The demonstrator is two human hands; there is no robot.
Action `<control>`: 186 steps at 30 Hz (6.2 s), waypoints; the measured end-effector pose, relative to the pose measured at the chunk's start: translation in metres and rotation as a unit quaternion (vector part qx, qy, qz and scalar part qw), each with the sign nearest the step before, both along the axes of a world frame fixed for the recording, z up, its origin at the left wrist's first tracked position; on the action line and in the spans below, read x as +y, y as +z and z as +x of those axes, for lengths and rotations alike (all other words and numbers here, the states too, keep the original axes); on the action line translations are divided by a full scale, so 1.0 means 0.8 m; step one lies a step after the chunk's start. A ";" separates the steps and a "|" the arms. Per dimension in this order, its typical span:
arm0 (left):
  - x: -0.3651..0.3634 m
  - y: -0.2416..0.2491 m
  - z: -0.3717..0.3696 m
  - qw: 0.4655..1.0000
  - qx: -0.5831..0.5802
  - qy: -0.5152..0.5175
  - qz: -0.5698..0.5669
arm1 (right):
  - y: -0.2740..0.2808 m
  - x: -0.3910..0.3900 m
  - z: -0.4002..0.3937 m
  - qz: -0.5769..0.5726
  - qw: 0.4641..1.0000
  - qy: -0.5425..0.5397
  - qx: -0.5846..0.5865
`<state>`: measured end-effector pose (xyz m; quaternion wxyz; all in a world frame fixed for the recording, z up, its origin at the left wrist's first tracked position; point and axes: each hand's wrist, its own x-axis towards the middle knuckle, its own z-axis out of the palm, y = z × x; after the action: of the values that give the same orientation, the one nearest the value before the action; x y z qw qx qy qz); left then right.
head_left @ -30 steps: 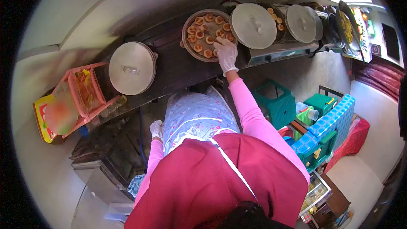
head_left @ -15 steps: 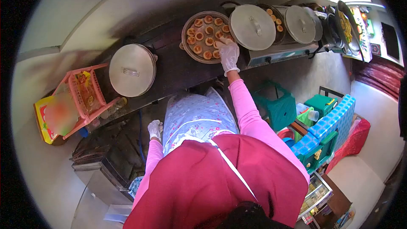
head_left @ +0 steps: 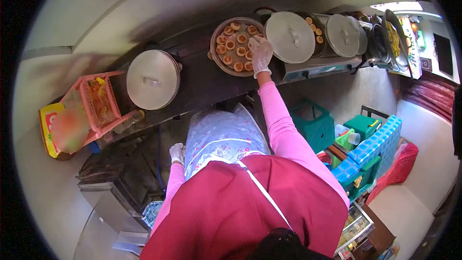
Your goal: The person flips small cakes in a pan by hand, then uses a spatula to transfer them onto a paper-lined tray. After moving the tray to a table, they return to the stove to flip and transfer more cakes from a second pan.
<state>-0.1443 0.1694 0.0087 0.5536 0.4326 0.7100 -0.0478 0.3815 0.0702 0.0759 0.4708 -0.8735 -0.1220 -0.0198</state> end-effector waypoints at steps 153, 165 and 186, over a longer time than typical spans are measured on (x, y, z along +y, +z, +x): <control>0.027 -0.088 -0.028 0.804 0.080 -0.546 0.220 | 0.042 -0.097 -0.132 0.019 0.967 -0.028 0.252; 0.023 -0.050 -0.004 0.901 0.068 -0.410 0.126 | 0.030 -0.079 -0.138 -0.012 0.984 0.053 0.168; 0.027 -0.104 -0.037 0.843 0.091 -0.504 0.163 | 0.060 -0.120 -0.125 -0.105 0.991 -0.044 0.075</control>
<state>-0.1743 0.1912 -0.0747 0.3076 0.8085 0.4387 -0.2434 0.2817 -0.0261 0.1241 0.3827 -0.9218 -0.0490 0.0381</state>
